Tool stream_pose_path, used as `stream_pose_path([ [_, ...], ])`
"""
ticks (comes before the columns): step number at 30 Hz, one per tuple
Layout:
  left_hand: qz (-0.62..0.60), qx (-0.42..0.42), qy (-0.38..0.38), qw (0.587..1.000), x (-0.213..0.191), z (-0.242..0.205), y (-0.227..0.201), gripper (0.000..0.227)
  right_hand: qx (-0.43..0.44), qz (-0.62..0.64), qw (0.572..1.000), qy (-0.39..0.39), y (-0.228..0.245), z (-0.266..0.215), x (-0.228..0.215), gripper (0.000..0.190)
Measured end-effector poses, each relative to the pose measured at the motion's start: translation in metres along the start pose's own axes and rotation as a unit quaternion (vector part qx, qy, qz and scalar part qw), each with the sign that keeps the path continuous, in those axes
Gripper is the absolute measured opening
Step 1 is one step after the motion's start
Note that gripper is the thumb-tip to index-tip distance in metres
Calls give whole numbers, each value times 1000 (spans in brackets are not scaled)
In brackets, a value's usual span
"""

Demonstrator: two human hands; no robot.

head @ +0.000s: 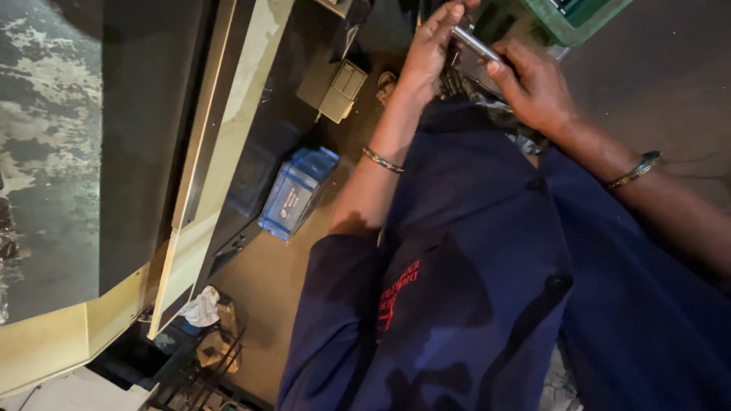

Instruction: The person repeatedly picks up cylindrical metal rods from a green bin, places them into a machine fixture, and then removes them. The person also wipes the machine's metal surface with their hand.

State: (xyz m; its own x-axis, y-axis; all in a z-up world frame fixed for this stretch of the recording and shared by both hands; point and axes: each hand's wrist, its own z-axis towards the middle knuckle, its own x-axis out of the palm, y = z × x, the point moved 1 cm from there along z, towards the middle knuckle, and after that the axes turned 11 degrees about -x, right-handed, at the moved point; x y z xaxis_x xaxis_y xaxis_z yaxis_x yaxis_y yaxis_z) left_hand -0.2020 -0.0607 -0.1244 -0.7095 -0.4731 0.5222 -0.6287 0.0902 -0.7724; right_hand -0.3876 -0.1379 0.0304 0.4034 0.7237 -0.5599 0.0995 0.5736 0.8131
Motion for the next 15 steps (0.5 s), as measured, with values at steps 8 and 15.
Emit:
stream_pose_path([
  [8,45,-80,-20,996,37,-14,-27,33,-11,-5,1000,3,-6,0,1,27],
  [15,135,-122,-11,983,56,-27,-53,38,-20,30,999,5,-5,4,-3,21],
])
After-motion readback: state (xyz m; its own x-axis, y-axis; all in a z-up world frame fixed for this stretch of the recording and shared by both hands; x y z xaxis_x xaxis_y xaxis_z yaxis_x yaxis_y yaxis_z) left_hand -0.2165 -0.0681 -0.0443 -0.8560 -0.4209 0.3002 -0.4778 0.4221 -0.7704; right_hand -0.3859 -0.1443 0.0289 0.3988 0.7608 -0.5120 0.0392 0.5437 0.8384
